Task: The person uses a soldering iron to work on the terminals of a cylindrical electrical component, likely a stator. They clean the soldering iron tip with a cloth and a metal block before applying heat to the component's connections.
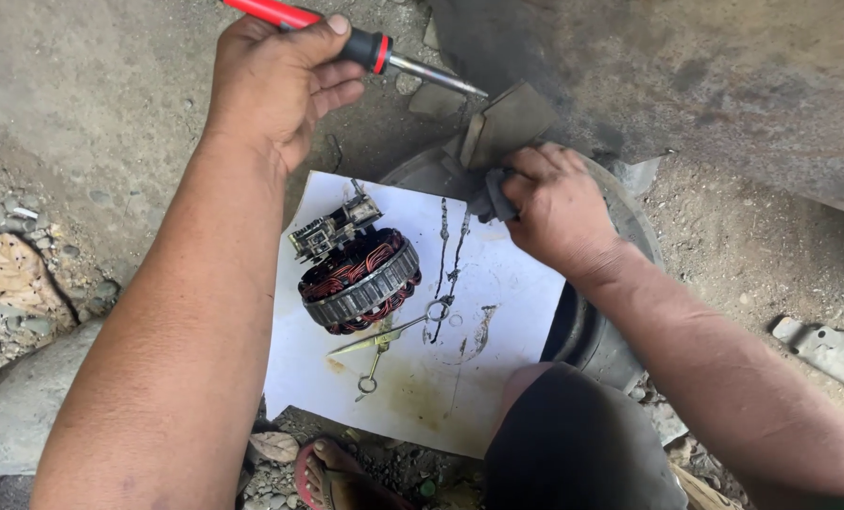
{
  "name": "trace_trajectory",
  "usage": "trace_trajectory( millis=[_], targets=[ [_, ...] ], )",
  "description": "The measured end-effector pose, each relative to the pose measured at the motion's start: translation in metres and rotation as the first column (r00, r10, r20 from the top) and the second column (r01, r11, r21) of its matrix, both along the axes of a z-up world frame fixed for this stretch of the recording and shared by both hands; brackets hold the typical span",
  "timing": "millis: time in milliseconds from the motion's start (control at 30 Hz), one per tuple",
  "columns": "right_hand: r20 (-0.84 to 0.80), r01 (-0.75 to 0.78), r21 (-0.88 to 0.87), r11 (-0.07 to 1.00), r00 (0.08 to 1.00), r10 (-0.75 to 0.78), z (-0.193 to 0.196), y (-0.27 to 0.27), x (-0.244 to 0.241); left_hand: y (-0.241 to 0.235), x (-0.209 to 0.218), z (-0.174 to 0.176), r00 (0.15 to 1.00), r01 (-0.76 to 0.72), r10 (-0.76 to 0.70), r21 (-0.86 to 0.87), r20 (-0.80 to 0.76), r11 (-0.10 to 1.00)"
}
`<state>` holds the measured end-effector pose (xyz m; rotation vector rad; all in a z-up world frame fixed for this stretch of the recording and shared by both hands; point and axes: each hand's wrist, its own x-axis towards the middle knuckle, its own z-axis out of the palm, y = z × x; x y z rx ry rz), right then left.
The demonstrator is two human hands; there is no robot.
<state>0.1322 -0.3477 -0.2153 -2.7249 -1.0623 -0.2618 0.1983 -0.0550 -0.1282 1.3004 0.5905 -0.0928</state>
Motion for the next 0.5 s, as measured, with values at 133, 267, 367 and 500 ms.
trace_trajectory(
  millis=[133,267,367,500],
  targets=[
    [0.029,-0.086,-0.069,0.994,0.996,0.088,-0.005,0.000,0.011,0.011,-0.002,0.007,0.999,-0.031,0.031,-0.006,0.030,1.000],
    [0.167,-0.146,-0.104,0.984,0.973,0.162,-0.008,0.008,0.016,0.016,-0.008,0.027,0.998,-0.026,0.025,0.018,0.054,0.999],
    [0.257,-0.163,-0.069,0.984,0.950,0.176,-0.009,0.012,0.018,0.020,-0.011,0.028,0.997,-0.039,0.038,0.016,0.063,0.999],
    [0.245,-0.155,-0.049,0.987,0.956,0.162,-0.009,0.015,0.020,0.027,-0.013,0.026,0.997,-0.055,0.055,0.013,0.048,0.998]
  ],
)
